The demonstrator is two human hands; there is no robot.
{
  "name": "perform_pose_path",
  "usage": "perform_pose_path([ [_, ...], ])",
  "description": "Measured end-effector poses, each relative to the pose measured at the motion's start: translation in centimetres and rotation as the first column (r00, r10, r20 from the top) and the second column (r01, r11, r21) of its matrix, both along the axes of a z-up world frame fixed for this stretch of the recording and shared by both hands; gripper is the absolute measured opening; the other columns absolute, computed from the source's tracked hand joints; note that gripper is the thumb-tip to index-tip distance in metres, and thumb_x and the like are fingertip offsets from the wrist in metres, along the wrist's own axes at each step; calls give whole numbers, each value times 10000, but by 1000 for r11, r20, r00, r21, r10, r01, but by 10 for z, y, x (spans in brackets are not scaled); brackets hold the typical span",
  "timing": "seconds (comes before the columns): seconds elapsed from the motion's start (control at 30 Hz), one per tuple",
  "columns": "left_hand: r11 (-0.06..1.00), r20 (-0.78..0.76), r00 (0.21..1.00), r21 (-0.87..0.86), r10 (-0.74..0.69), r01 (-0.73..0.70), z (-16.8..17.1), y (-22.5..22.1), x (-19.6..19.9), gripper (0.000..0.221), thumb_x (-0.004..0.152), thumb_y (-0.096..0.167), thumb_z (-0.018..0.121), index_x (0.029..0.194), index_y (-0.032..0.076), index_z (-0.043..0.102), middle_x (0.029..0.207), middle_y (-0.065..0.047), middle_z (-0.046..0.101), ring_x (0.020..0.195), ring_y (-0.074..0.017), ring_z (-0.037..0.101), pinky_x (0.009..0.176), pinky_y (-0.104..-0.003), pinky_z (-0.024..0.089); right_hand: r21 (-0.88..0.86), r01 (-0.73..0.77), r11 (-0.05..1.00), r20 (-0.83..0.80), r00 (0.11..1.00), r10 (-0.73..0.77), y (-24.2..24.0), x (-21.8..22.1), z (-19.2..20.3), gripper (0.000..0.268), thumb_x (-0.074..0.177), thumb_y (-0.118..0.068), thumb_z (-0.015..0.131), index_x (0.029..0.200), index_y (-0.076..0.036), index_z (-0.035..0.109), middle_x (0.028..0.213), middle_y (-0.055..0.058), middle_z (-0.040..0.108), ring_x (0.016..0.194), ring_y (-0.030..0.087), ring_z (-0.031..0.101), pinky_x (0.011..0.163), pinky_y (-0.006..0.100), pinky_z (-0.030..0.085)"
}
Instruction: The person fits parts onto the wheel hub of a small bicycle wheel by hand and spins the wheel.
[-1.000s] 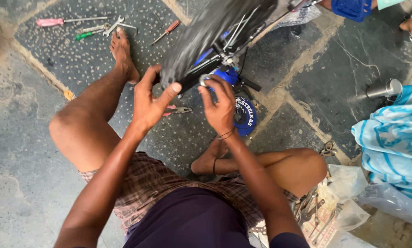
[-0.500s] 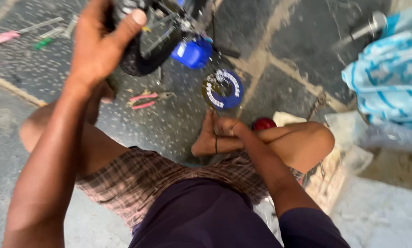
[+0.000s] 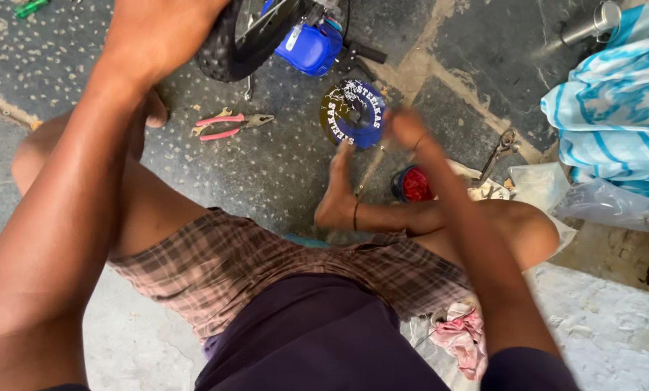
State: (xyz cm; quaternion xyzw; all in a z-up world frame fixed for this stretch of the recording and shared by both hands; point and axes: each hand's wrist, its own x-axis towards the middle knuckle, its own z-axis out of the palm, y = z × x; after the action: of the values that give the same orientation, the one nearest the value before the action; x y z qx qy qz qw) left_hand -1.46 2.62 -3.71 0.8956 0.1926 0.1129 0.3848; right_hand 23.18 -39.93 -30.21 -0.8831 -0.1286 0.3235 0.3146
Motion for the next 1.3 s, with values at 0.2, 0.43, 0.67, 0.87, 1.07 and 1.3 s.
perform_pose_path([
  [0.2,983,213,975,-158,-58,93,-4,-12,8,463,1029,428,714,1193,-4,673,1032,-136,708,926,-211,667,787,-386,525,165,-343,925,607,774,179,90,7,219,321,1077,-300,716,991,-3,632,879,120,695,790,214,661,719,389,528],
  [0.43,951,370,927,-265,-54,160,45,-19,23,476,989,442,736,1183,7,723,980,-66,745,869,-119,614,771,-308,517,621,-379,686,678,700,-227,202,-133,265,141,1067,-136,716,1171,-93,631,1179,88,610,1002,197,661,871,286,594],
  [0.67,948,379,924,-310,59,66,45,-27,22,532,937,439,784,1165,-19,636,1003,-52,640,954,-147,574,858,-313,476,947,-79,310,214,877,-431,274,-164,237,297,1025,-123,715,1281,-35,593,1193,41,650,1021,127,655,913,283,558],
  [0.87,868,316,919,-494,237,-54,68,-51,4,636,859,333,774,1341,-16,548,1199,-42,629,1114,-168,613,981,-331,500,959,-46,279,195,821,-536,302,-180,235,145,1036,42,641,1160,-33,653,1199,71,698,1118,209,686,1051,316,540],
  [1.07,825,368,910,-562,189,56,43,-33,10,543,957,296,751,1380,21,551,1215,-58,643,1078,-106,634,986,-252,523,943,-82,321,201,912,-357,295,-158,227,277,1106,-17,647,1376,-53,600,1357,123,666,1259,198,672,1084,284,565],
  [1.3,862,341,916,-507,212,-11,30,-30,0,355,1047,232,780,1182,-36,591,1070,-64,642,907,-90,575,872,-227,467,921,-149,360,305,851,-428,294,-177,242,311,1143,-25,521,1453,-10,501,1428,209,587,1318,301,608,1095,317,536],
])
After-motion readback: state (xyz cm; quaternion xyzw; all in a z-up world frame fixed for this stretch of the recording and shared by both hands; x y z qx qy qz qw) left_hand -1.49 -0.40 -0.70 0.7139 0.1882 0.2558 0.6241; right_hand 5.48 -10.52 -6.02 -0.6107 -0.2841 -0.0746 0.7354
